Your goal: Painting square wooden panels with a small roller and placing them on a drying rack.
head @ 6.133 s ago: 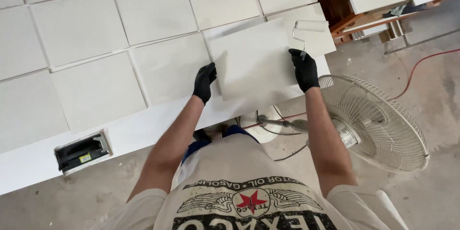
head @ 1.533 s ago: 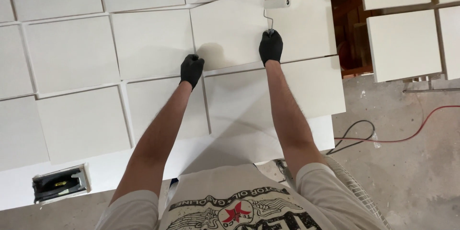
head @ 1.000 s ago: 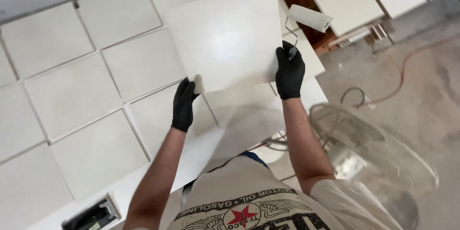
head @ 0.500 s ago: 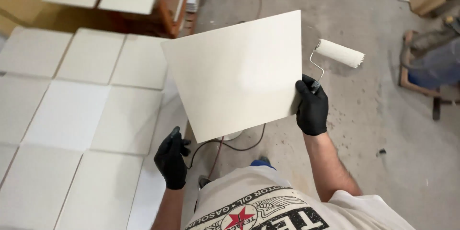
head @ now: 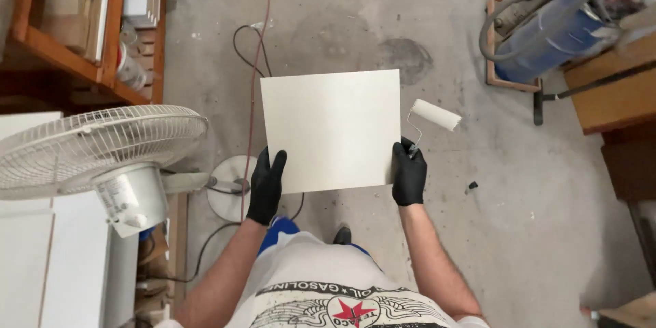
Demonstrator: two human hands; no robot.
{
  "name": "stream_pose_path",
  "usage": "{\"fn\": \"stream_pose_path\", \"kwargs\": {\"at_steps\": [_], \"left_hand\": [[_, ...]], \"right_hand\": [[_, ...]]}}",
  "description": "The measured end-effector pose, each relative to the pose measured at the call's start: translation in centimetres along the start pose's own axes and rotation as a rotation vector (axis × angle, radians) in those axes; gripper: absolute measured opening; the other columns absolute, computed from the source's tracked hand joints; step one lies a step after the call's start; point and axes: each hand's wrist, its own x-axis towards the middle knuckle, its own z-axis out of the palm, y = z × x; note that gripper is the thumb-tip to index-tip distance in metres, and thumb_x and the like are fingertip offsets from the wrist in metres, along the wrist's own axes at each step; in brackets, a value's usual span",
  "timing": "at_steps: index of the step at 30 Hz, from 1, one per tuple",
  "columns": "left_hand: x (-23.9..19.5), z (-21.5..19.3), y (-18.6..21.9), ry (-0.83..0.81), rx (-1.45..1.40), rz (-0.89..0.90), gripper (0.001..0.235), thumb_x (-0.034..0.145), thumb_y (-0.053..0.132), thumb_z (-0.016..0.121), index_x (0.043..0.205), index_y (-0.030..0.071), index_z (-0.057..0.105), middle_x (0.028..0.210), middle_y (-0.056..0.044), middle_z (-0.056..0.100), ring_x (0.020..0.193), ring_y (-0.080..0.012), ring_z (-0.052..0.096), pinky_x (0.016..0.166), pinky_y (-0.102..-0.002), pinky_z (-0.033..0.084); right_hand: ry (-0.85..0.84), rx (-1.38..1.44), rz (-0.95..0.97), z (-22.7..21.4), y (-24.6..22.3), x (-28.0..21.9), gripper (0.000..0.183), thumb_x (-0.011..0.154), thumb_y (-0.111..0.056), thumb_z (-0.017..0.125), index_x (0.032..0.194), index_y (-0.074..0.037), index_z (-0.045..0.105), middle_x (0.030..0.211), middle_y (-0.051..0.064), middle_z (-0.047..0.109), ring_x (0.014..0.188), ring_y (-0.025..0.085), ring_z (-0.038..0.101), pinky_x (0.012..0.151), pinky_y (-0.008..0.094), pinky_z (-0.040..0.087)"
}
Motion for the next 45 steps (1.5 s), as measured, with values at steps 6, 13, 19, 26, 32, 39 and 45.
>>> {"fn": "stream_pose_path", "kwargs": {"at_steps": [6,13,19,26,32,39,45], "left_hand": [[10.4,4.0,1.3,0.279,-0.009,-0.069,0.076,0.084,0.047,0.084,0.144,0.012,0.054,0.135,-0.011,0.065,0.133,-0.0269,0.056,0.117,-0.044,0.040],[29.0,4.3,2.3,0.430,-0.097,0.064,0.061,0.101,0.043,0.065,0.152,0.013,0.047,0.150,-0.015,0.053,0.142,-0.0279,0.046,0.121,-0.047,0.036],[43.1,4.0,9.8,0.521,-0.151,0.111,0.055,0.109,0.042,0.048,0.153,0.008,0.044,0.154,-0.018,0.049,0.145,-0.0292,0.042,0.122,-0.048,0.034],[60.4,1.5,16.2,0.720,-0.013,0.147,0.063,0.102,0.028,0.063,0.157,0.011,0.038,0.115,-0.015,0.058,0.102,-0.0273,0.064,0.087,-0.038,0.056],[76.9,-1.7,21.9,0.905,0.078,0.141,0.059,0.102,0.022,0.061,0.155,0.005,0.041,0.116,-0.022,0.055,0.112,-0.0358,0.061,0.088,-0.043,0.056],[93.4,-8.9,32.4,0.950,0.067,-0.088,0.063,0.102,0.041,0.060,0.155,0.013,0.042,0.116,-0.009,0.060,0.110,-0.0244,0.066,0.091,-0.037,0.057],[106.5,-17.7,40.0,0.990,-0.073,-0.156,0.072,0.095,0.053,0.063,0.153,0.016,0.044,0.136,-0.013,0.061,0.129,-0.0260,0.060,0.106,-0.038,0.051]], "right_hand": [[-0.222,-0.165,0.042,10.6,-3.2,8.5,0.036,0.096,-0.027,0.074,0.128,-0.012,0.069,0.117,0.010,0.071,0.107,0.019,0.067,0.096,0.041,0.052],[-0.439,-0.220,-0.003,27.6,-8.0,22.6,0.044,0.095,-0.025,0.077,0.134,-0.008,0.065,0.122,0.009,0.068,0.112,0.017,0.061,0.103,0.043,0.048],[-0.513,-0.303,-0.093,42.1,-13.7,35.3,0.036,0.095,-0.025,0.076,0.126,-0.009,0.069,0.109,0.006,0.069,0.103,0.016,0.063,0.094,0.039,0.051],[-0.659,-0.310,-0.044,62.3,-17.7,49.2,0.034,0.090,-0.023,0.079,0.122,-0.012,0.072,0.100,0.005,0.071,0.091,0.018,0.065,0.084,0.037,0.052],[-0.807,-0.279,-0.026,82.7,-19.5,57.6,0.031,0.092,-0.020,0.077,0.121,-0.012,0.072,0.101,0.005,0.070,0.091,0.017,0.063,0.084,0.035,0.050],[-0.956,-0.393,-0.069,108.3,-24.4,65.9,0.030,0.091,-0.023,0.080,0.119,-0.015,0.075,0.100,0.005,0.074,0.090,0.016,0.066,0.083,0.034,0.053],[-1.063,-0.512,-0.311,130.3,-27.4,66.4,0.032,0.094,-0.033,0.079,0.121,-0.016,0.075,0.109,0.009,0.074,0.103,0.021,0.069,0.091,0.041,0.053]]}}
